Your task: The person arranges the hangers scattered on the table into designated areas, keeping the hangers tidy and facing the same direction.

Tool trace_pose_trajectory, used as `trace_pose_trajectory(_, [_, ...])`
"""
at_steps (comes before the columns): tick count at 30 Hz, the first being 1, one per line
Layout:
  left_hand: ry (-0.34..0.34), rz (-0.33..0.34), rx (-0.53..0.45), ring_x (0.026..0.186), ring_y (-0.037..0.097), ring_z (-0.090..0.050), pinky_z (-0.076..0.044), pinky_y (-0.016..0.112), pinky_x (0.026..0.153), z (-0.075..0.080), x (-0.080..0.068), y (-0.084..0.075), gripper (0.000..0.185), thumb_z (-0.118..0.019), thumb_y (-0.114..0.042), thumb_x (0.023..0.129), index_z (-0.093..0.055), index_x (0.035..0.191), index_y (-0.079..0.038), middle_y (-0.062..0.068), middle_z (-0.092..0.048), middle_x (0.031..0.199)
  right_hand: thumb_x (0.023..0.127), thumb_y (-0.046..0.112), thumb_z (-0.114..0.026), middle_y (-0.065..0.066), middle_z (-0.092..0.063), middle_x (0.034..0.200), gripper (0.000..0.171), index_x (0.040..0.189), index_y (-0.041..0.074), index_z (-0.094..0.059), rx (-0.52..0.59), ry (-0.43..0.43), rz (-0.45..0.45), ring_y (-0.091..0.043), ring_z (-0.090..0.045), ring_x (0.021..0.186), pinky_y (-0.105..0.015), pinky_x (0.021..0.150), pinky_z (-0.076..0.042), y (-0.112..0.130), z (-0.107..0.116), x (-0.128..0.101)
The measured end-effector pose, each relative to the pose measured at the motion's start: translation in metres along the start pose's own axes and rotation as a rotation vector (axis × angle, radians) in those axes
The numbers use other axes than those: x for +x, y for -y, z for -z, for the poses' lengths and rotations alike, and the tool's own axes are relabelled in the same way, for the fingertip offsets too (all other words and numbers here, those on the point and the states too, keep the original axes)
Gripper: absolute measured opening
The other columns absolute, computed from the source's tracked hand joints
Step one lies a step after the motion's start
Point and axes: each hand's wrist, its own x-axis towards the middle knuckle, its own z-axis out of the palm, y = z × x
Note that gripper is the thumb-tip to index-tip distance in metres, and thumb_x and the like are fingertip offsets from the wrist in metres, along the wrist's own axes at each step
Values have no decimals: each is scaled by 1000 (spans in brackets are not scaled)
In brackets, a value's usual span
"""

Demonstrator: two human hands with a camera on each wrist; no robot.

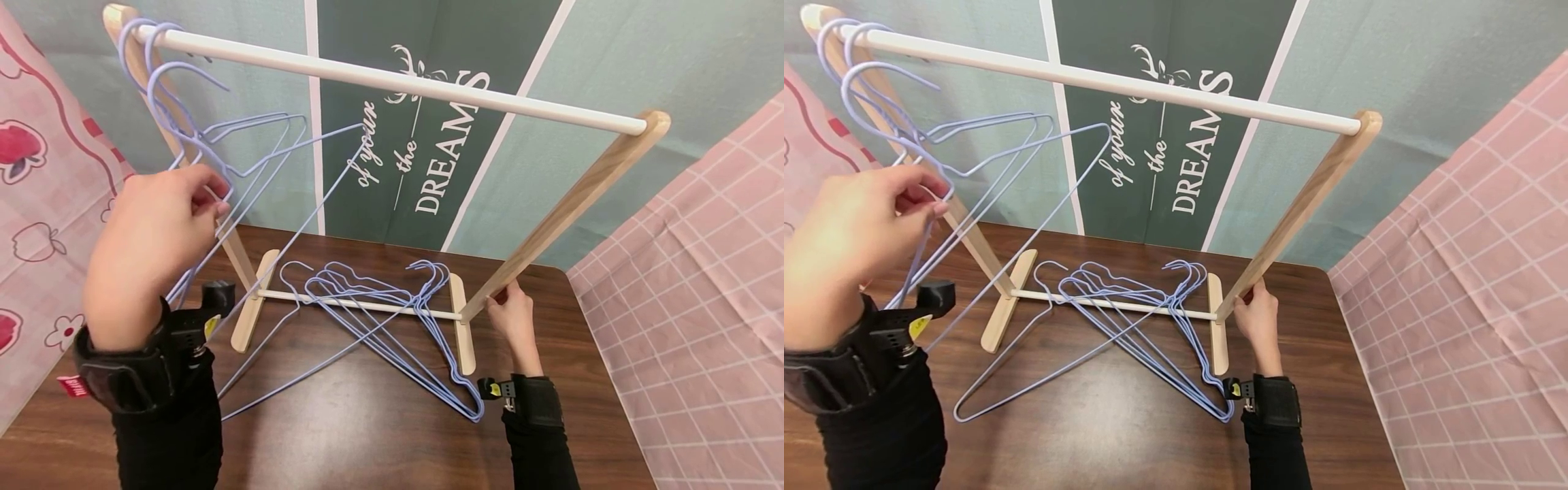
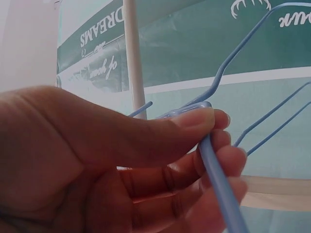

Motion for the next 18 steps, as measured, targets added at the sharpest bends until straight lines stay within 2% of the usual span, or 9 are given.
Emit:
trace_pose_trajectory(7, [28, 0, 34, 70, 32, -53, -35, 42, 62, -1, 8, 15, 15, -54, -16, 85, -61, 97, -10, 8, -60, 72, 81, -1, -55, -25, -57, 81, 22, 102, -8, -51, -5, 0, 7, -34, -56, 67, -34, 53, -42, 0, 0, 0])
trace_pose_trajectory(18, [20, -2, 33, 69, 28, -51, -32, 36, 62, 3, 17, 19, 15, -56, -16, 86, -62, 97, -10, 6, -61, 72, 83, -1, -54, -26, -56, 82, 21, 102, -9, -50, -7, 3, 4, -34, -55, 68, -34, 53, -41, 1, 1, 0])
